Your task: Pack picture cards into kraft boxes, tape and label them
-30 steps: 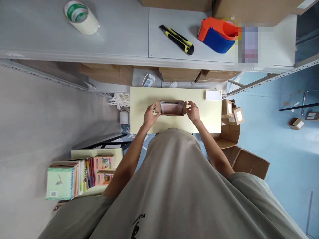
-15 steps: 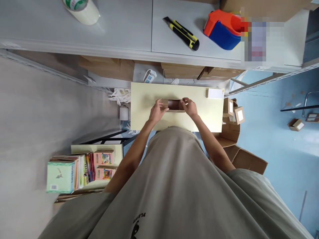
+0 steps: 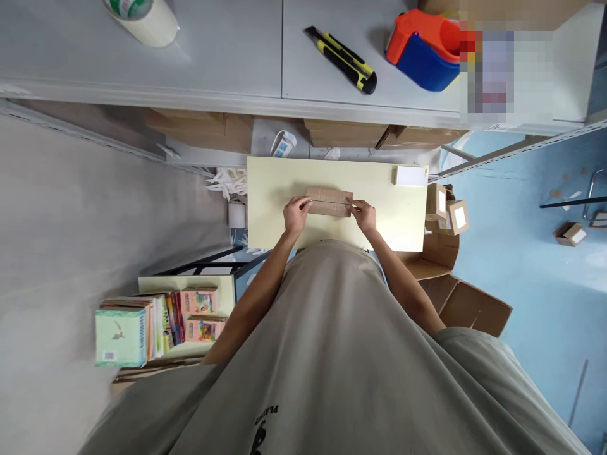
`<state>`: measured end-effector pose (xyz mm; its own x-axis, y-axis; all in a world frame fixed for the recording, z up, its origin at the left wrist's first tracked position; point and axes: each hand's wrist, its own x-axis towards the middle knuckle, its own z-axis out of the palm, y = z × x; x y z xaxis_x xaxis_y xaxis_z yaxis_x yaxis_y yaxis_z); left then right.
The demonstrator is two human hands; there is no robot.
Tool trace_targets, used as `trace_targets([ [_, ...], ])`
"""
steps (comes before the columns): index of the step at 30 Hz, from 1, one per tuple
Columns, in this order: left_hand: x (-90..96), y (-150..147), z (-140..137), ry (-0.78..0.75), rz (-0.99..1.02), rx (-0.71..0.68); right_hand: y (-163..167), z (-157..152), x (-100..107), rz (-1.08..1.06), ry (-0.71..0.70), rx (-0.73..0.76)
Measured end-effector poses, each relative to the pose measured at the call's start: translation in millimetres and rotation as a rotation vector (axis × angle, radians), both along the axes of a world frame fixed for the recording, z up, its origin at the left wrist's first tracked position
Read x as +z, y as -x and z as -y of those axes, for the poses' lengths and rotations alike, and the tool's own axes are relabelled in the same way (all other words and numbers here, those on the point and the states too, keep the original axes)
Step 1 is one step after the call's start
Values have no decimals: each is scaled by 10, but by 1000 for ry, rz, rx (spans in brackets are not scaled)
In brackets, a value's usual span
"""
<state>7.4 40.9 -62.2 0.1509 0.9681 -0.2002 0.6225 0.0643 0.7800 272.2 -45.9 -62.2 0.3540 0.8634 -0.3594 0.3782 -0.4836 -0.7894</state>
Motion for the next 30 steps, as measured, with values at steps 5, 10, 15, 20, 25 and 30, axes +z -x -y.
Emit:
trace_targets([
  [5, 68, -151, 42, 27, 39, 55, -140, 115, 48, -66, -26, -129],
  [10, 45, -376, 170, 92, 64, 56, -400, 318, 31, -84, -21, -194],
  [15, -66, -461, 314, 162, 42, 99, -395, 457, -76, -104, -24, -241],
  [20, -129, -438, 369, 154, 19, 107, -349, 502, -151, -138, -40, -252],
  [25, -154, -418, 338, 217, 20, 130, -390, 452, -204, -200, -44, -233],
  [30, -70, -366, 191, 407, 38, 140, -468, 429, -156, -223, -90, -170],
])
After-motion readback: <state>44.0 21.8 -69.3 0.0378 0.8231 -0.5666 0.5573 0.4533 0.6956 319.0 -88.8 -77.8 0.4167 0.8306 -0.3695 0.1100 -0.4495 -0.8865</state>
